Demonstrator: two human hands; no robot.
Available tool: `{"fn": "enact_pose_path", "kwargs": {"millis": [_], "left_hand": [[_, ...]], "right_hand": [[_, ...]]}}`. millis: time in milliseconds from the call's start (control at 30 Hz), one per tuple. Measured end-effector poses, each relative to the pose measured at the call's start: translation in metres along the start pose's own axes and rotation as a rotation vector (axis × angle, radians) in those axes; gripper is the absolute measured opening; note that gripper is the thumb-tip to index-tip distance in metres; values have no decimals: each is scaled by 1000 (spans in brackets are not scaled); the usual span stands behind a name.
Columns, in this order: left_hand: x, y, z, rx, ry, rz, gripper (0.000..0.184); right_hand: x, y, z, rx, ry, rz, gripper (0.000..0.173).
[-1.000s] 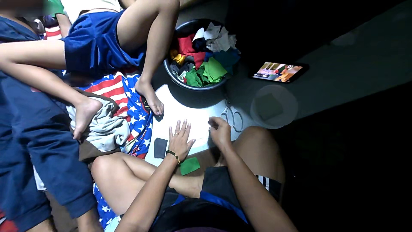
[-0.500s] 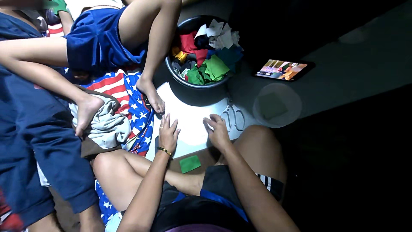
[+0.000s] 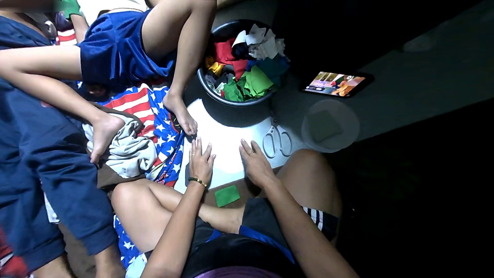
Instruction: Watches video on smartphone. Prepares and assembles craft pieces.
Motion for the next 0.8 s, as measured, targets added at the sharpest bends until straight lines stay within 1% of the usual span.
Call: {"fn": "enact_pose_path", "kwargs": {"millis": [67,233,700,800], "left_hand": [[1,-1,0,4,-5,0,40],[3,-3,-1,-60,-30,-7,48],[1,-1,-3,-136,-38,-21,42],[0,0,-2,-123,-18,-32,43]], "right_hand": [[1,-1,-1,7,-14,-10,52],[2,-2,-1,4,-16,-8,52],[0,0,-4,-36,3,63,47],[-1,1,-4,-33,2,75,45]]}}
Point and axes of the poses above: each hand's wrist, its own z-axis towards the middle knuckle, its own y-axis out of the back of the hand, x = y × z, the point moved 7 cm from there along z, towards the middle knuckle, and after that the axes turned 14 degrees about -y, right-handed, at the moved point
